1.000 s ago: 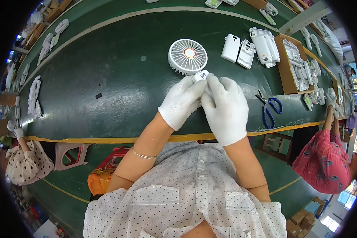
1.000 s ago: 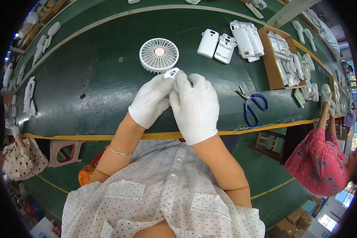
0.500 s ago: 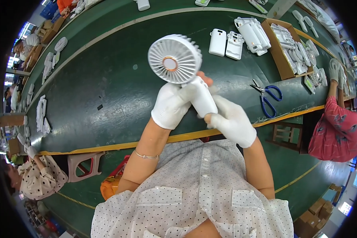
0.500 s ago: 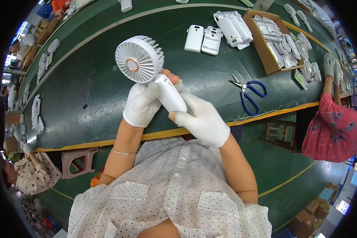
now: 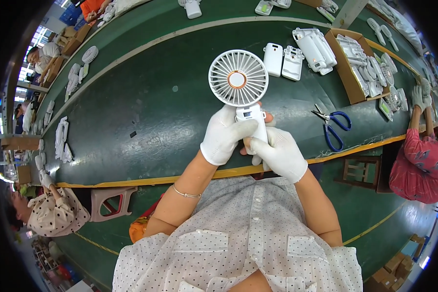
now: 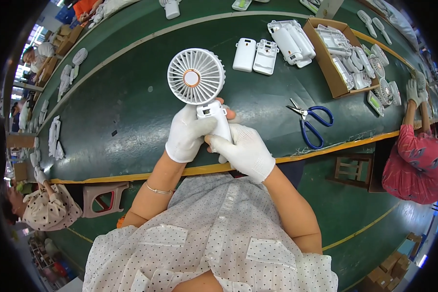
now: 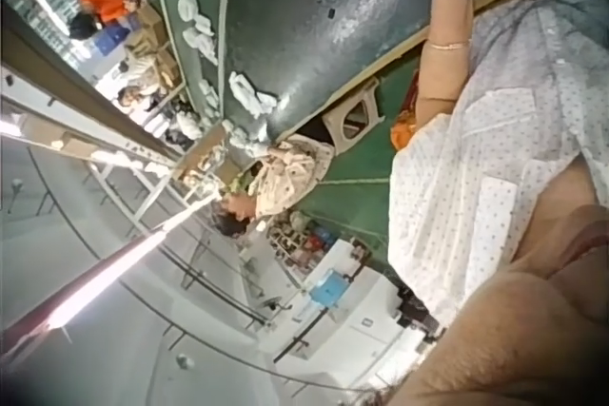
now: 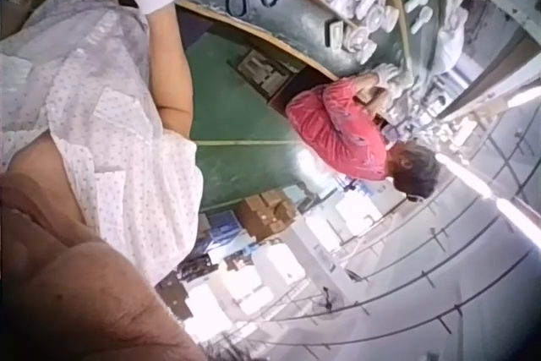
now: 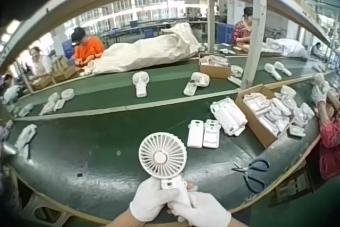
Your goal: The person assembles portable hand fans by connecting batteries and internal wires to a circuit board, then fitting together the fan casing components. The wires are connected using pliers.
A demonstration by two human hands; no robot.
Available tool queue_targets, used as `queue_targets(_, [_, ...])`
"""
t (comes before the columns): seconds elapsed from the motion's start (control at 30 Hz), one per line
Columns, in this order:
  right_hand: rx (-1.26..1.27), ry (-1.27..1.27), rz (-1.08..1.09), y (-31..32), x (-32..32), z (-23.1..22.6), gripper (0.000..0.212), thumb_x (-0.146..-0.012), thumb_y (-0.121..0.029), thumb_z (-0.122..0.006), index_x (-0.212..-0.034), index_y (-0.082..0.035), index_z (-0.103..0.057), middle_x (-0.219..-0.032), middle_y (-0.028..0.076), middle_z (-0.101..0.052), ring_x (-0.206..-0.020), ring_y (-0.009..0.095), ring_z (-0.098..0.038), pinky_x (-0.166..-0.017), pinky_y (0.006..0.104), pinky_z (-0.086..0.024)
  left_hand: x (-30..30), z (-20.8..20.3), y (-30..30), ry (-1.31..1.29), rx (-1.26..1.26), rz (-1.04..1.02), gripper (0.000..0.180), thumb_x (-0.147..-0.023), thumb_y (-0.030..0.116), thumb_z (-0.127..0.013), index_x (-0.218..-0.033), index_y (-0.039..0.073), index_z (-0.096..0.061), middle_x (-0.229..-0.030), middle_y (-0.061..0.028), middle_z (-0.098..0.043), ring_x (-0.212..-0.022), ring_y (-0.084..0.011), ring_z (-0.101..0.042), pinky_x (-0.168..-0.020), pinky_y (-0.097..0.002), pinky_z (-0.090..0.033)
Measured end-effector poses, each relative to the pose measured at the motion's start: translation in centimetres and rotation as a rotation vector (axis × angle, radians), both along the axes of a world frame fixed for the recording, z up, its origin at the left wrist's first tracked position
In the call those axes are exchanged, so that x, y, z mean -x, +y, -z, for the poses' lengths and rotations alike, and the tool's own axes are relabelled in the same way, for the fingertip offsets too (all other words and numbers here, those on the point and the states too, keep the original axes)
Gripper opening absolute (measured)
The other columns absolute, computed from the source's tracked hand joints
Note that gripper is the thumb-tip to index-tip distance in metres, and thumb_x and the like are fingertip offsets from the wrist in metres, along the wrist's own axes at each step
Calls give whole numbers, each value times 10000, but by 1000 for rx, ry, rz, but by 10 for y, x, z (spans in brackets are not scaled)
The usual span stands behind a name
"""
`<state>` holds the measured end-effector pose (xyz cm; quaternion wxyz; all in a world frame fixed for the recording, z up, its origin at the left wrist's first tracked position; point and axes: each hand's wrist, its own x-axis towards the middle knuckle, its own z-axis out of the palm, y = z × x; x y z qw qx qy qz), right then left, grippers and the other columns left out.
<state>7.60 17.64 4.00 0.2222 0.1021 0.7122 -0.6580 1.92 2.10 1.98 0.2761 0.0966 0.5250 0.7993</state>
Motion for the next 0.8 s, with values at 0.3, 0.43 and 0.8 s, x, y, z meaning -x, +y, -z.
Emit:
queue_targets(0.3, [156,-49,-57,13,11,1,330,-941,-335,-593,-947,-14,-667,-837,94,-723,-572,92,-605,-461,238,-456,3,12,3,-71,-239,33,510,-1031,235,-497,-1435,-40,-354,-1302,-244,-574,-1126,-259,-610,-881,-346,-544])
queue_targets(0.43, [-515,333,-58,6,11,4,290,-903,-283,-653,-1065,-42,-658,-904,126,-705,-723,276,-671,-695,365,-550,10,26,4,-235,-338,-134,421,-1053,218,-471,-1353,-73,-421,-1302,-238,-567,-1156,-295,-591,-1013,-434,-478])
queue_targets(0.8, [-1214,836,30,-41,59,24,358,-789,-258,-717,-1025,-17,-598,-976,116,-588,-927,288,-580,-775,381,-497,26,28,3,-478,-385,-199,438,-1069,386,-442,-1322,34,-510,-1237,-70,-600,-1150,-183,-578,-1000,-340,-467])
